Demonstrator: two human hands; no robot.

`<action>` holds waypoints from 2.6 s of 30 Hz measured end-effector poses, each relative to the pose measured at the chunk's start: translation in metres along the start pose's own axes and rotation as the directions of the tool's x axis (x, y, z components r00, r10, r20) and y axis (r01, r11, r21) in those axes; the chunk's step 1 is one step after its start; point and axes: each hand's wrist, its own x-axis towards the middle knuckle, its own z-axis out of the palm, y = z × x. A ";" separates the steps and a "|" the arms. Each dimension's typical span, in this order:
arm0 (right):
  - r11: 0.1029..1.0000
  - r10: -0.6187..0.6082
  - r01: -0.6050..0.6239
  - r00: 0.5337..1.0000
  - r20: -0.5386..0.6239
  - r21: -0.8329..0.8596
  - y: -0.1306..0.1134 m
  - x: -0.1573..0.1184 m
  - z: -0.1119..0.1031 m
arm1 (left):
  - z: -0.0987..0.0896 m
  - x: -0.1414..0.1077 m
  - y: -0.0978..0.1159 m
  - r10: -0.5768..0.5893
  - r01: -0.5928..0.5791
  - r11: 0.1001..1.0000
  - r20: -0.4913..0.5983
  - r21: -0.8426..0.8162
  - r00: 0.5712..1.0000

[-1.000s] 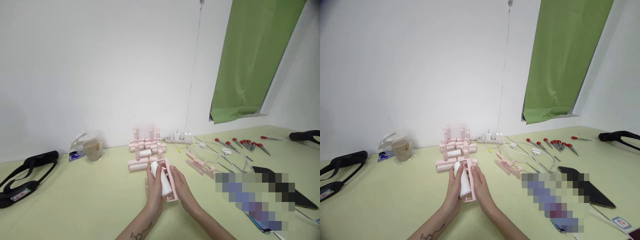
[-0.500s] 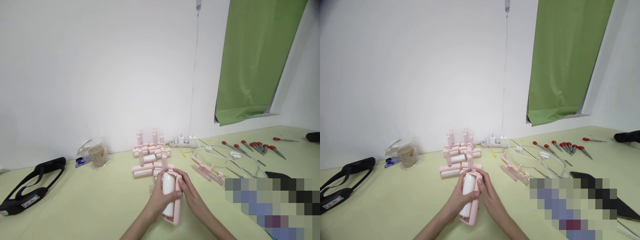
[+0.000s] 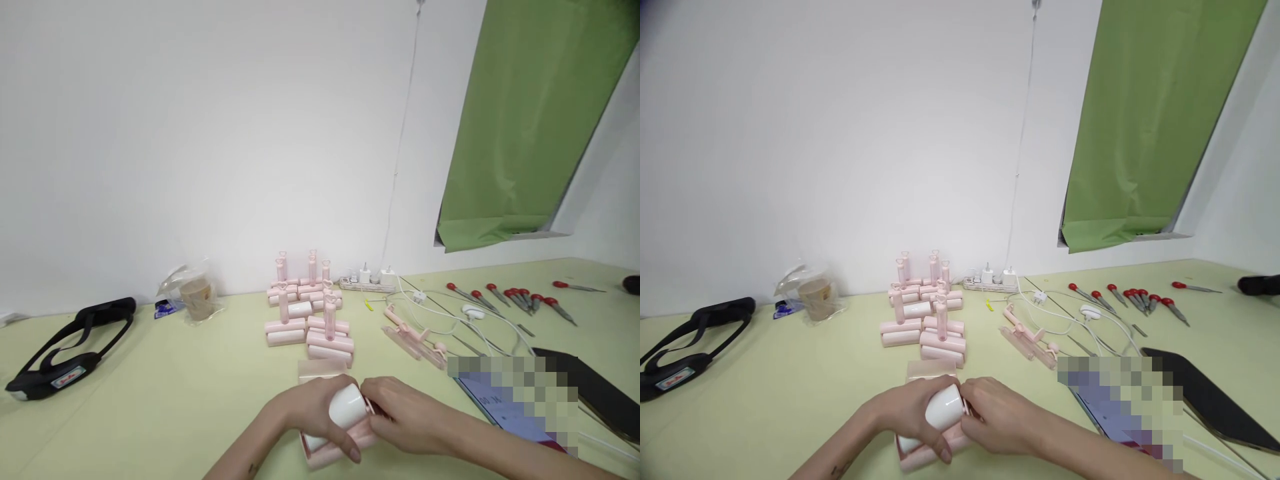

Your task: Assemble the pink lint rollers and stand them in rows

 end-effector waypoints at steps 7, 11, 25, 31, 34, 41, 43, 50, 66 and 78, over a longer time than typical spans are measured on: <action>0.985 -0.012 0.015 1.000 -0.021 0.171 0.002 0.006 0.003 | -0.006 0.000 0.004 0.045 -0.046 0.995 0.010 0.092 0.999; 0.971 0.023 -0.028 1.000 0.021 0.236 0.006 0.007 0.003 | -0.006 -0.004 0.012 0.055 -0.062 0.988 0.051 0.141 0.997; 0.376 0.240 0.106 0.948 -0.207 0.921 0.011 0.021 0.036 | 0.006 0.006 0.004 0.094 -0.199 0.947 -0.376 -0.252 0.922; 0.704 0.264 0.148 0.854 -0.449 0.695 0.022 0.046 0.016 | -0.032 -0.015 -0.050 -0.073 0.068 0.997 -0.331 -0.026 0.941; 0.835 0.115 0.149 0.894 -0.432 0.530 0.020 0.051 0.013 | -0.024 -0.018 -0.071 -0.135 0.125 0.991 -0.247 -0.056 0.960; 0.932 -0.202 0.280 0.928 -0.312 0.230 0.018 0.038 0.019 | 0.007 -0.015 -0.075 -0.038 0.020 0.975 -0.075 -0.220 0.996; 0.939 -0.206 0.278 0.926 -0.316 0.201 0.022 0.033 0.020 | 0.006 -0.014 -0.076 -0.050 0.037 0.981 -0.064 -0.188 0.997; 0.963 -0.192 0.242 0.924 -0.332 0.118 0.022 0.031 0.030 | 0.000 -0.013 -0.076 -0.043 0.041 0.989 -0.012 -0.144 0.999; 0.999 -0.013 0.001 0.961 -0.277 -0.046 0.044 0.024 0.025 | 0.000 -0.013 -0.070 -0.007 0.007 0.990 0.004 -0.142 1.000; 0.717 0.550 -0.628 0.776 -0.308 -0.301 0.166 0.065 -0.040 | 0.011 0.001 -0.065 0.089 -0.078 0.994 -0.144 0.082 0.986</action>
